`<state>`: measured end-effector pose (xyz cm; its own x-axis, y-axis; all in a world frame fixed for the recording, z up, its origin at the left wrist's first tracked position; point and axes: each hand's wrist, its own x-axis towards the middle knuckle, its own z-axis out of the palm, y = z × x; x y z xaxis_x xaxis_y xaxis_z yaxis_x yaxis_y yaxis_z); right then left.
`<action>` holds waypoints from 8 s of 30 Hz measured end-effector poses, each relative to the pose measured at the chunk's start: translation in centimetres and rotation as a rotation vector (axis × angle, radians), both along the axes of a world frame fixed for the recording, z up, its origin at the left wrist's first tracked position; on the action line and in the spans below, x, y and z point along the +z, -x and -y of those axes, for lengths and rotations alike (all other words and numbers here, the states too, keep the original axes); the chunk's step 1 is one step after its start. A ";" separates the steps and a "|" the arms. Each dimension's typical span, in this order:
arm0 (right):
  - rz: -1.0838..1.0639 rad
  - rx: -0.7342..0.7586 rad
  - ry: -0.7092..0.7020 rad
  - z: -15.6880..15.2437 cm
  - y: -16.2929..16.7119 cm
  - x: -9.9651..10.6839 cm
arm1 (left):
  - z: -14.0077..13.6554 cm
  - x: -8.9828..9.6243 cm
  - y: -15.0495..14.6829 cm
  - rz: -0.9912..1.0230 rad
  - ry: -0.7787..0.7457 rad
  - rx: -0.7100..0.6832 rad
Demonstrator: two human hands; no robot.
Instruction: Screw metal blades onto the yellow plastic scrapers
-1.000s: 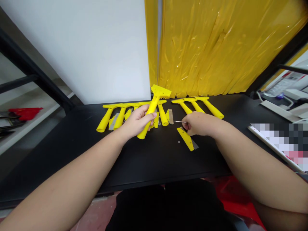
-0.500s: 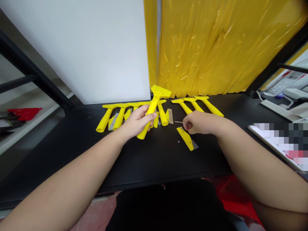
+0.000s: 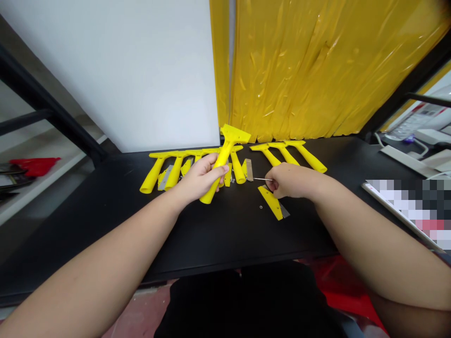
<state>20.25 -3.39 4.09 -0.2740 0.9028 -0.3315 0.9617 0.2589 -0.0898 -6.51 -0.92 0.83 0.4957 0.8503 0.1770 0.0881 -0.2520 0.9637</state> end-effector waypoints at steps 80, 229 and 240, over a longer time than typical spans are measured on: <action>-0.167 -0.247 -0.290 -2.6 -2.0 -0.8 | 0.0 0.0 0.2 0.005 -0.022 -0.008; -1.312 -0.149 0.035 -1.4 1.0 -3.2 | 1.4 1.7 1.9 -0.859 -0.829 -0.003; -1.234 -0.055 0.113 0.1 1.9 -1.9 | 2.9 2.2 0.6 -0.847 -0.867 -0.108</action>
